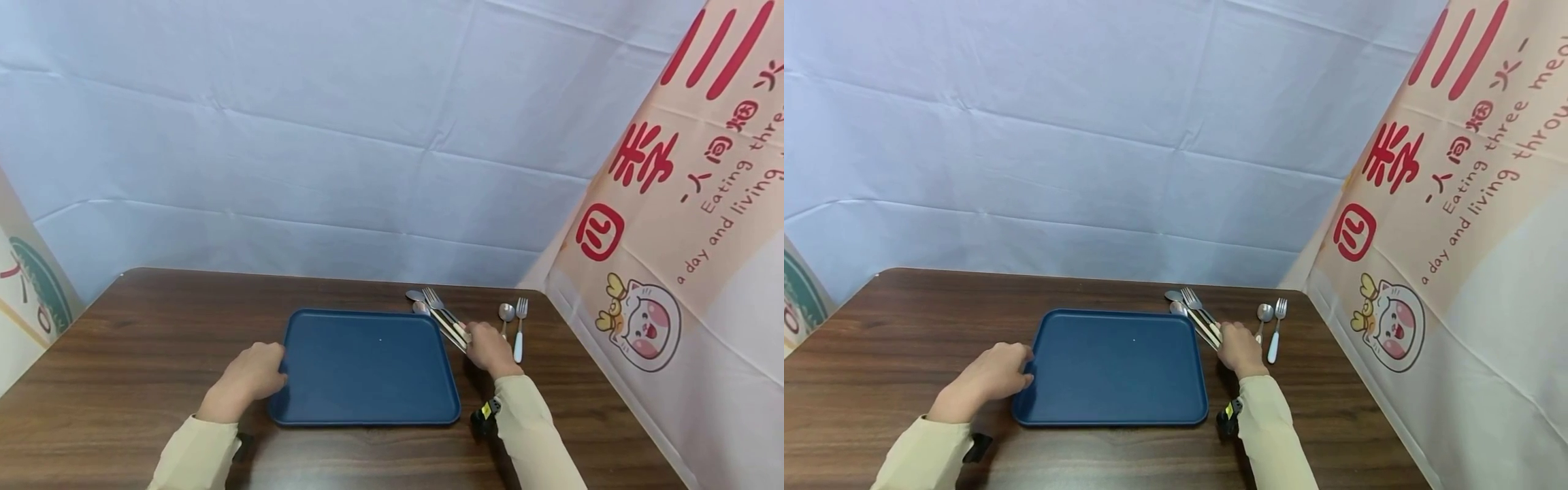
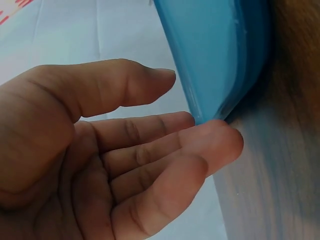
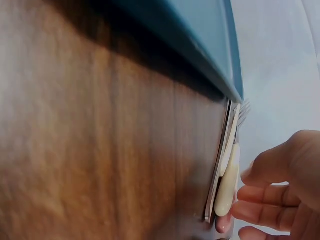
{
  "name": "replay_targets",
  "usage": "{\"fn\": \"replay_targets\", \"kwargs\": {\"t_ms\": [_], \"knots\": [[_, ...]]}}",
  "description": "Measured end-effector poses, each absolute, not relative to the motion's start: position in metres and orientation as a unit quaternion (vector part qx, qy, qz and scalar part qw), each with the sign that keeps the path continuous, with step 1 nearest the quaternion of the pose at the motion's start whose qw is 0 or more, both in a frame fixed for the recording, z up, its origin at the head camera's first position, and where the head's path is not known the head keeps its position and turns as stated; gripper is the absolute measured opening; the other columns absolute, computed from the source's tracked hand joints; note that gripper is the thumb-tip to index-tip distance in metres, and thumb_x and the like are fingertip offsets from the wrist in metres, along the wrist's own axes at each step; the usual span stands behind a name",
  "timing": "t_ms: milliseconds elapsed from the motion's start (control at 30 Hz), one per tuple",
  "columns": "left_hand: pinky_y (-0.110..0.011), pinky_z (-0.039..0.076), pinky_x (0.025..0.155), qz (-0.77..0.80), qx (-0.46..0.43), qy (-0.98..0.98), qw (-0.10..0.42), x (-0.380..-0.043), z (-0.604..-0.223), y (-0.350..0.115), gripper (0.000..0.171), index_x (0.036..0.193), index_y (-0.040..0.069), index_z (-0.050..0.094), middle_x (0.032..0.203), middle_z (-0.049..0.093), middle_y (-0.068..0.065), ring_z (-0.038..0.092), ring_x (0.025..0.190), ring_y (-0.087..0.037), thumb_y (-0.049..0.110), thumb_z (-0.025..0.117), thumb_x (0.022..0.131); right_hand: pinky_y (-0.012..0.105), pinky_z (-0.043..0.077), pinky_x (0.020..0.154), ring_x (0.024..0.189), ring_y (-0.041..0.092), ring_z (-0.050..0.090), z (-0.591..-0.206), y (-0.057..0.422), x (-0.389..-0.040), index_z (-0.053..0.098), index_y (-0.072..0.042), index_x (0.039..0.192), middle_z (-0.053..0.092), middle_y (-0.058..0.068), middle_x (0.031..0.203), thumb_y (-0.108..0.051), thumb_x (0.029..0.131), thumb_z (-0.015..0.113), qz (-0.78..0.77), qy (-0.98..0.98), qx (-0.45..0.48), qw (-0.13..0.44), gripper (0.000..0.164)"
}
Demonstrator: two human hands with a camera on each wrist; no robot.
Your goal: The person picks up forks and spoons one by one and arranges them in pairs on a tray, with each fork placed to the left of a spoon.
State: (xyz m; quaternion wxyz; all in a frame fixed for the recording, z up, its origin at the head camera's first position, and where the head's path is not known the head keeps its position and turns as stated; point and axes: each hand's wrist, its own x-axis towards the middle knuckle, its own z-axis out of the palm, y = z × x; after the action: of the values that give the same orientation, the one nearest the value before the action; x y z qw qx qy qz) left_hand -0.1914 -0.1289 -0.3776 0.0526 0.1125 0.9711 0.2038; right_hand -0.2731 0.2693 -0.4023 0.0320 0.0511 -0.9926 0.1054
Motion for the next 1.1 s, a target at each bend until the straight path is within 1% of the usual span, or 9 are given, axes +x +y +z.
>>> {"fn": "replay_targets", "kwargs": {"t_ms": [100, 233, 367, 533, 667, 733, 933, 1000, 1100], "knots": [[-0.033, 0.037, 0.051, 0.208, 0.113, 0.97, 0.05, -0.191, -0.38, -0.128, 0.006, 0.081, 0.0, 0.057, 0.067, 0.047, -0.007, 0.044, 0.057, -0.021, -0.001, 0.061, 0.076, 0.047, 0.046, 0.066, 0.078, 0.029, 0.055, -0.403, 0.272, -0.276, 0.063, 0.004, 0.107, 0.058, 0.018, 0.096, 0.002, 0.08, 0.058, 0.108, -0.993, 0.048, 0.028, 0.028], [-0.031, 0.035, 0.05, 0.208, 0.118, 0.97, 0.045, -0.192, -0.385, -0.125, 0.011, 0.074, 0.002, 0.053, 0.064, 0.044, -0.007, 0.042, 0.055, -0.02, -0.008, 0.057, 0.072, 0.042, 0.045, 0.061, 0.073, 0.026, 0.053, -0.403, 0.276, -0.279, 0.064, 0.002, 0.101, 0.058, 0.016, 0.092, 0.002, 0.079, 0.058, 0.107, -0.993, 0.048, 0.027, 0.023], [-0.032, 0.037, 0.051, 0.201, 0.124, 0.971, 0.04, -0.192, -0.387, -0.125, 0.015, 0.076, 0.0, 0.054, 0.065, 0.045, -0.008, 0.042, 0.057, -0.021, -0.014, 0.056, 0.071, 0.04, 0.043, 0.059, 0.069, 0.024, 0.051, -0.403, 0.276, -0.28, 0.064, 0.0, 0.092, 0.057, 0.013, 0.085, 0.002, 0.079, 0.058, 0.108, -0.993, 0.048, 0.02, 0.015], [-0.033, 0.039, 0.053, 0.191, 0.124, 0.973, 0.043, -0.193, -0.387, -0.126, 0.019, 0.081, -0.002, 0.059, 0.071, 0.052, -0.011, 0.044, 0.06, -0.021, -0.017, 0.055, 0.072, 0.039, 0.041, 0.057, 0.063, 0.022, 0.049, -0.406, 0.276, -0.281, 0.062, -0.003, 0.08, 0.055, 0.008, 0.073, 0.0, 0.078, 0.061, 0.107, -0.993, 0.04, 0.012, 0.003], [-0.032, 0.039, 0.051, 0.194, 0.119, 0.973, 0.049, -0.193, -0.387, -0.126, 0.021, 0.083, -0.003, 0.06, 0.071, 0.053, -0.012, 0.045, 0.059, -0.022, -0.019, 0.054, 0.071, 0.038, 0.037, 0.056, 0.058, 0.021, 0.047, -0.408, 0.277, -0.283, 0.056, -0.005, 0.069, 0.052, 0.006, 0.063, 0.001, 0.079, 0.06, 0.106, -0.994, 0.034, 0.004, 0.012], [-0.031, 0.039, 0.048, 0.199, 0.116, 0.972, 0.053, -0.193, -0.387, -0.126, 0.022, 0.083, -0.003, 0.06, 0.071, 0.052, -0.012, 0.046, 0.058, -0.022, -0.02, 0.054, 0.07, 0.037, 0.036, 0.055, 0.056, 0.02, 0.045, -0.409, 0.277, -0.284, 0.055, -0.007, 0.067, 0.05, 0.005, 0.06, 0.001, 0.079, 0.059, 0.107, -0.994, 0.031, 0.0, 0.015], [-0.029, 0.039, 0.045, 0.206, 0.104, 0.971, 0.07, -0.194, -0.386, -0.126, 0.025, 0.088, -0.005, 0.061, 0.07, 0.051, -0.012, 0.048, 0.056, -0.022, -0.02, 0.055, 0.07, 0.036, 0.039, 0.053, 0.056, 0.021, 0.047, -0.41, 0.278, -0.284, 0.06, -0.005, 0.071, 0.052, 0.005, 0.064, -0.003, 0.082, 0.058, 0.111, -0.993, 0.034, 0.004, 0.012], [-0.029, 0.039, 0.045, 0.206, 0.099, 0.97, 0.081, -0.194, -0.386, -0.125, 0.028, 0.093, -0.007, 0.061, 0.073, 0.053, -0.014, 0.049, 0.056, -0.022, -0.021, 0.056, 0.07, 0.039, 0.04, 0.056, 0.056, 0.021, 0.047, -0.411, 0.278, -0.285, 0.06, -0.006, 0.071, 0.052, 0.005, 0.063, -0.004, 0.084, 0.057, 0.11, -0.993, 0.037, 0.008, 0.013], [-0.029, 0.04, 0.045, 0.205, 0.091, 0.969, 0.099, -0.194, -0.385, -0.125, 0.031, 0.097, -0.008, 0.061, 0.077, 0.054, -0.015, 0.05, 0.057, -0.022, -0.021, 0.056, 0.07, 0.044, 0.042, 0.062, 0.056, 0.021, 0.047, -0.411, 0.277, -0.287, 0.058, -0.006, 0.067, 0.051, 0.005, 0.061, -0.003, 0.084, 0.057, 0.108, -0.993, 0.047, 0.017, 0.018]]}}
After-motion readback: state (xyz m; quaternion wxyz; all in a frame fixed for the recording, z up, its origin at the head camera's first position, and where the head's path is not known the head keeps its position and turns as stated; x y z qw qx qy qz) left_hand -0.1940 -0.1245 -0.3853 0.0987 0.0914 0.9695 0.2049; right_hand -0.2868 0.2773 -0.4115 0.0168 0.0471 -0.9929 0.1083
